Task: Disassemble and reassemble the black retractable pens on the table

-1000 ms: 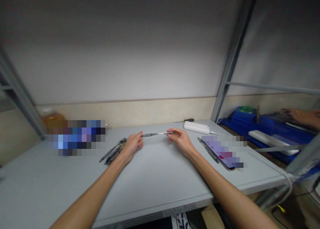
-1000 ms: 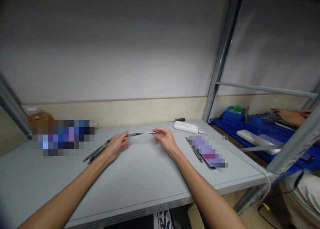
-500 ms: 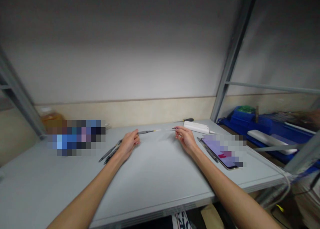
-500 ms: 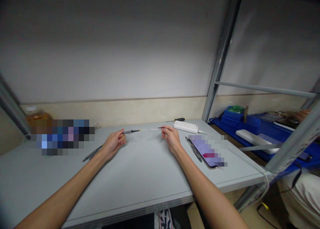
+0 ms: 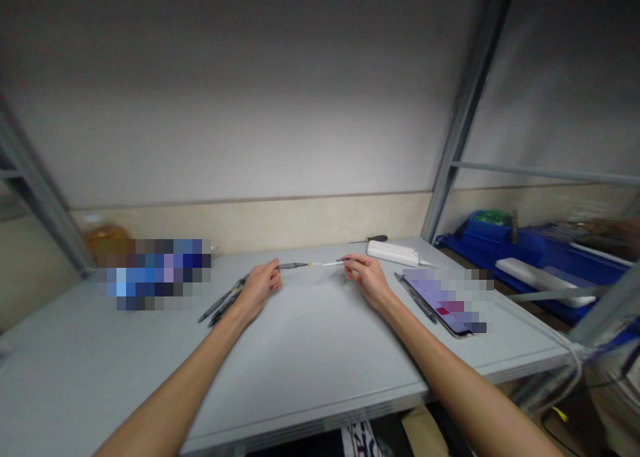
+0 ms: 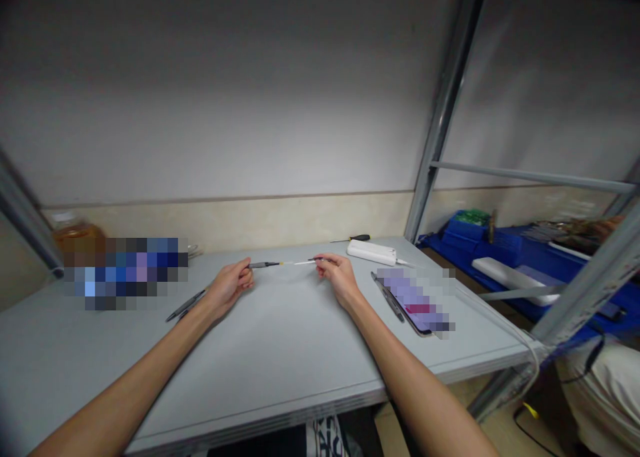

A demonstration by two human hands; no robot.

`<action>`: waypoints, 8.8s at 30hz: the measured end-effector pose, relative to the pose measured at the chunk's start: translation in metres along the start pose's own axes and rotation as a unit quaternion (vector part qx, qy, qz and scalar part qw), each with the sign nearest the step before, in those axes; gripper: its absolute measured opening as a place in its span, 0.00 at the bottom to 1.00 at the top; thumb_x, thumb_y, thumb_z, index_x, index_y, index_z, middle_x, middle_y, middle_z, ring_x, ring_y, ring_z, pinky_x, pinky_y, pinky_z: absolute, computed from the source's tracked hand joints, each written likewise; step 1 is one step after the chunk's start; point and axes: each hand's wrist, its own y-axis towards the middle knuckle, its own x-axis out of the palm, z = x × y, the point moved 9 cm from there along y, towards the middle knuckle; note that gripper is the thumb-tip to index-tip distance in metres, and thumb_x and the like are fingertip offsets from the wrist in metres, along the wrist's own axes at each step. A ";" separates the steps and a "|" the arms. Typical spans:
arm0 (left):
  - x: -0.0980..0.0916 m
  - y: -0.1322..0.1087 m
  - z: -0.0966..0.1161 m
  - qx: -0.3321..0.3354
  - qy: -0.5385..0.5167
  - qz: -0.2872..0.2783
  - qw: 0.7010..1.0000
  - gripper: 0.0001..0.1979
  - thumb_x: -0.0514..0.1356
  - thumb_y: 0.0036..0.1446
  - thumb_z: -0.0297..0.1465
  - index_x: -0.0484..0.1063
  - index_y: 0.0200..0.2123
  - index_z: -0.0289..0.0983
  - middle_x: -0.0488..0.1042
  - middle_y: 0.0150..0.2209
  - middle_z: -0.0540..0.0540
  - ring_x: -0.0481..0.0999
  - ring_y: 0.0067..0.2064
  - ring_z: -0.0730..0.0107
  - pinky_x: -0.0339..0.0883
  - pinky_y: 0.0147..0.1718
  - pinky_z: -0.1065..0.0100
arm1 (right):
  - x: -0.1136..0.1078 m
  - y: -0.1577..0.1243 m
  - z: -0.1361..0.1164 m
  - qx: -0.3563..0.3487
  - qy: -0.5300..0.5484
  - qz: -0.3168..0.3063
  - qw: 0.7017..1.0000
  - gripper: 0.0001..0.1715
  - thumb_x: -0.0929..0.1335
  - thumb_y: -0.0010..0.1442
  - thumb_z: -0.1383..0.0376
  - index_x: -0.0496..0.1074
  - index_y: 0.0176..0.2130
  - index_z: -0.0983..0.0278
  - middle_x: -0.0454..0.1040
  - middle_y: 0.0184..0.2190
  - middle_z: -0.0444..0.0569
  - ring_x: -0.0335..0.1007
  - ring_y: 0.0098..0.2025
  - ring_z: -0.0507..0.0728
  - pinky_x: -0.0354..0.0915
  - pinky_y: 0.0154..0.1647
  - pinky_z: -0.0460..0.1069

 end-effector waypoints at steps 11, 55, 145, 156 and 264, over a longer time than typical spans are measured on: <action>0.002 -0.002 0.001 -0.004 0.008 0.000 1.000 0.22 0.54 0.49 0.44 0.50 0.12 0.39 0.50 0.11 0.57 0.54 0.16 0.79 0.55 0.22 0.72 | 0.001 -0.001 0.003 0.004 -0.009 -0.003 1.000 0.11 0.72 0.38 0.66 0.75 0.27 0.67 0.69 0.18 0.44 0.61 0.21 0.49 0.58 0.25 0.47; 0.019 -0.004 -0.010 0.003 0.096 -0.070 0.993 0.22 0.52 0.50 0.48 0.57 0.17 0.37 0.56 0.14 0.55 0.56 0.18 0.78 0.51 0.21 0.72 | 0.024 -0.012 0.010 0.005 -0.140 -0.117 0.983 0.19 0.72 0.40 0.60 0.75 0.33 0.69 0.72 0.20 0.45 0.62 0.21 0.49 0.58 0.25 0.46; 0.006 -0.009 0.016 0.150 0.249 0.019 0.957 0.13 0.56 0.48 0.39 0.72 0.26 0.35 0.72 0.23 0.47 0.68 0.27 0.68 0.58 0.28 0.70 | 0.036 -0.024 0.021 0.034 -0.271 -0.177 0.946 0.21 0.62 0.54 0.52 0.70 0.26 0.67 0.54 0.10 0.37 0.43 0.12 0.46 0.42 0.14 0.44; 0.031 -0.012 -0.006 0.027 0.197 -0.167 0.966 0.20 0.53 0.51 0.44 0.70 0.21 0.34 0.66 0.17 0.50 0.62 0.19 0.75 0.54 0.21 0.73 | 0.042 -0.030 -0.013 -0.158 -0.397 -0.160 0.890 0.17 0.63 0.55 0.56 0.75 0.32 0.65 0.70 0.21 0.47 0.61 0.25 0.52 0.57 0.25 0.45; 0.055 -0.031 0.002 0.166 0.400 -0.115 0.894 0.11 0.50 0.53 0.32 0.69 0.25 0.35 0.64 0.18 0.53 0.61 0.21 0.76 0.53 0.23 0.73 | 0.034 -0.002 -0.001 0.160 0.074 -0.045 0.983 0.18 0.57 0.52 0.52 0.53 0.21 0.61 0.43 0.09 0.33 0.31 0.11 0.45 0.33 0.10 0.41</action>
